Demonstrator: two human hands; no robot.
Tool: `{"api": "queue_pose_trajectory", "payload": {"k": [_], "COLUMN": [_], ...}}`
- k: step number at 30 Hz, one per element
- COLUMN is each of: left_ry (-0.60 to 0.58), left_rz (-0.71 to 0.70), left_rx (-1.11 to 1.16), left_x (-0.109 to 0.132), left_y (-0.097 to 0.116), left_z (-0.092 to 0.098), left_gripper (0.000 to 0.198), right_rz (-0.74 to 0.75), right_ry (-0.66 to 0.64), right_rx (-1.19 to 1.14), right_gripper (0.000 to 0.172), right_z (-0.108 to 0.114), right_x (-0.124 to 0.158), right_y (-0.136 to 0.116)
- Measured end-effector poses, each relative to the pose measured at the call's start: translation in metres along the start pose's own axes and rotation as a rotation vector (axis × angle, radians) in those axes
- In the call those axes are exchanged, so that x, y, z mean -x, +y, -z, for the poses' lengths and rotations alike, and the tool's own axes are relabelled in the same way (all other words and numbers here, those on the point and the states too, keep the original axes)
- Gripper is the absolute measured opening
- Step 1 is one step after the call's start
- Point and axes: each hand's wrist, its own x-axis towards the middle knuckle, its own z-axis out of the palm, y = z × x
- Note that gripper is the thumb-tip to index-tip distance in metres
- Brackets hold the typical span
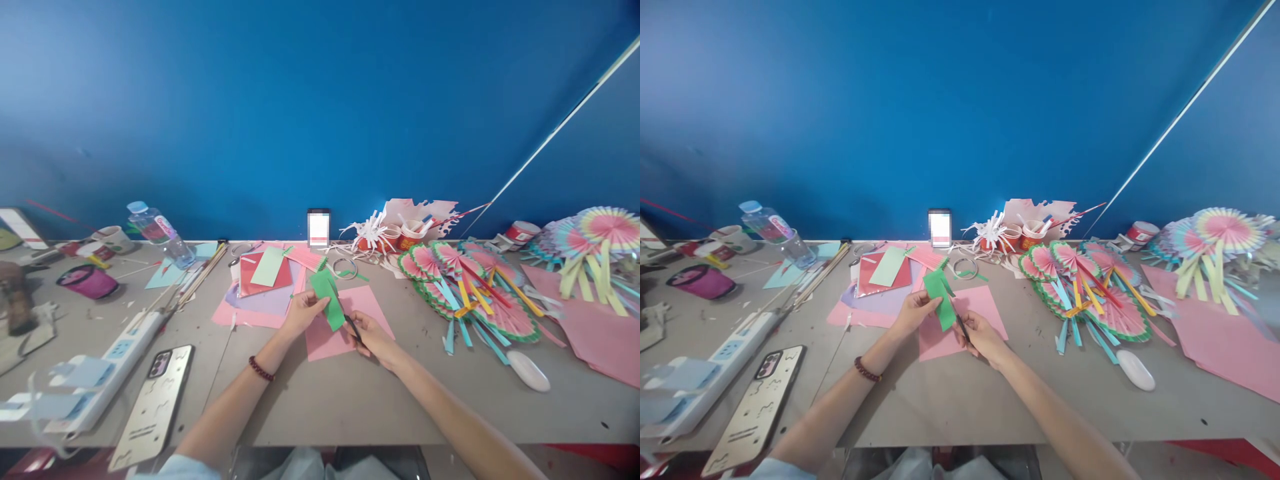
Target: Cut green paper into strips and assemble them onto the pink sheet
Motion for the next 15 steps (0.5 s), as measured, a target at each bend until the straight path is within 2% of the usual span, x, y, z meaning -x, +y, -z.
{"api": "queue_pose_trajectory", "payload": {"k": [15], "left_ry": [-0.032], "left_rz": [0.019], "left_rx": [-0.004], "left_x": [0.0012], "left_y": [-0.0015], "left_z": [-0.0012], "left_gripper": [0.046], "right_rz": [0.008], "right_ry": [0.0], "right_rx": [0.01], "right_gripper": [0.052], "right_z": [-0.0038], "right_x": [0.0036], "right_y": [-0.0071]}}
